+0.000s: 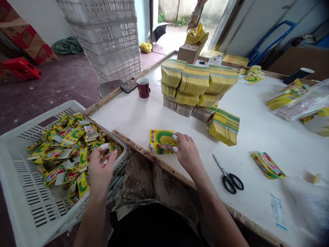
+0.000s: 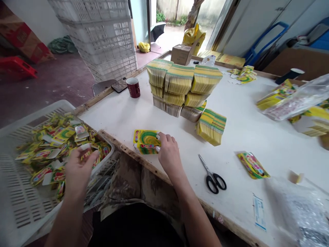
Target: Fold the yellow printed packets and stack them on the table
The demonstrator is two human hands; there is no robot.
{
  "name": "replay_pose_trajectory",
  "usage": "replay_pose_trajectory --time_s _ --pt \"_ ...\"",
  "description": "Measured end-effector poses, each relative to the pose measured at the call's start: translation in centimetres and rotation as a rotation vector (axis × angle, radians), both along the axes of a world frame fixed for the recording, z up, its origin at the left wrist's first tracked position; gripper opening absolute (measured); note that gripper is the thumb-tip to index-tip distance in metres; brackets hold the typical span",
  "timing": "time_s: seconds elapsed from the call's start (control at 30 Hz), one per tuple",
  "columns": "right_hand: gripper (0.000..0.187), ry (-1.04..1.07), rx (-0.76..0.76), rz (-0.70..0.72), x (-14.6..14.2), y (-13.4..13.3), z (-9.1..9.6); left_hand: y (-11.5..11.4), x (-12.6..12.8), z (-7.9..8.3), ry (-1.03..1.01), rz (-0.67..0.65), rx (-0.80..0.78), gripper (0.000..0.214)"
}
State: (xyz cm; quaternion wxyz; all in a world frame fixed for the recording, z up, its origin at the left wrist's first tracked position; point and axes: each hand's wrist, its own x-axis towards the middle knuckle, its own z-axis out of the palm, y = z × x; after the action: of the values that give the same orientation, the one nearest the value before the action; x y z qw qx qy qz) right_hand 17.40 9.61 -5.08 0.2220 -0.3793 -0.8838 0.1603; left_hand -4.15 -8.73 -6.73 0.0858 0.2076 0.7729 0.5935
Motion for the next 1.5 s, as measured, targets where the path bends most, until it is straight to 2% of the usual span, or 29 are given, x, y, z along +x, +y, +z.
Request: replay_pose_trajectory --time_s 0.1,0.17,0.2,0.27,0.33,0.4,0.5,0.6,0.63,0.7,0.8,0.87,1.0,1.1,1.17,1.2,1.27,1.33,1.37,1.43,1.5 --pt "0.052 0.221 -0.109 -0.022 0.3 -1.3 0.7 2.0 4.2 0.2 -0.214 -0.216 0.205 0.049" --pt "0.056 0.389 -0.263 -0.002 0.3 -3.3 1.2 2.7 6.9 1.0 -0.314 -0.373 0.377 0.067" --pt "0.058 0.446 -0.357 0.03 0.3 -4.5 1.3 2.9 8.1 1.4 -0.356 -0.394 0.443 0.076" --pt "0.058 0.564 -0.578 0.148 0.0 -7.1 1.5 3.3 9.9 2.4 -0.451 -0.388 0.442 0.085" --pt "0.06 0.653 -0.82 0.239 -0.2 -9.6 1.4 3.7 10.9 3.2 -0.535 -0.326 0.429 0.08" --pt "0.063 0.7 -0.938 0.275 -0.5 -11.3 1.3 4.0 11.2 3.7 -0.584 -0.261 0.471 0.071" --pt "0.064 0.687 -0.955 0.277 -0.6 -11.8 1.0 4.2 11.0 3.9 -0.616 -0.229 0.52 0.066" --pt "0.048 0.73 -0.977 0.21 -0.3 -10.7 0.7 3.9 11.1 3.2 -0.64 -0.29 0.494 0.078" --pt "0.041 0.751 -0.976 0.194 -0.1 -10.2 0.7 3.8 11.1 2.8 -0.63 -0.316 0.482 0.075" --pt "0.025 0.747 -0.905 0.188 0.6 -9.3 0.6 3.3 11.0 2.0 -0.584 -0.338 0.444 0.053" --pt "0.013 0.662 -0.658 0.201 1.8 -8.3 0.7 2.5 10.0 1.4 -0.517 -0.339 0.351 0.024" --pt "0.019 0.607 -0.483 0.222 2.7 -7.6 0.8 1.9 8.6 1.8 -0.491 -0.413 0.321 0.031" --pt "0.037 0.384 -0.095 0.272 4.2 -6.6 1.6 0.7 5.6 4.2 -0.38 -0.686 0.278 0.082" --pt "0.033 0.257 0.09 0.386 4.2 -6.9 2.0 0.5 5.4 5.6 -0.173 -0.884 -0.037 0.102" --pt "0.032 0.288 0.088 0.419 3.9 -7.5 1.8 0.9 6.4 5.6 -0.083 -0.978 -0.266 0.093" --pt "0.035 0.352 0.061 0.375 3.7 -7.8 1.5 1.2 7.1 5.3 -0.056 -0.986 -0.335 0.083" --pt "0.053 0.543 -0.07 0.182 3.4 -8.3 0.7 1.6 8.2 4.4 -0.007 -0.943 -0.397 0.068" --pt "0.071 0.726 -0.358 0.012 3.1 -8.6 -0.2 1.7 9.1 3.6 0.063 -0.894 -0.414 0.068" --pt "0.071 0.791 -0.549 -0.031 2.9 -8.7 -0.6 1.6 9.3 3.2 0.109 -0.893 -0.423 0.07" --pt "0.064 0.847 -0.964 -0.027 2.5 -8.9 -1.0 1.5 9.7 2.7 0.232 -0.928 -0.426 0.071" --pt "0.058 0.873 -1.285 0.022 2.2 -9.2 -1.2 1.5 10.1 2.5 0.362 -0.989 -0.401 0.074"
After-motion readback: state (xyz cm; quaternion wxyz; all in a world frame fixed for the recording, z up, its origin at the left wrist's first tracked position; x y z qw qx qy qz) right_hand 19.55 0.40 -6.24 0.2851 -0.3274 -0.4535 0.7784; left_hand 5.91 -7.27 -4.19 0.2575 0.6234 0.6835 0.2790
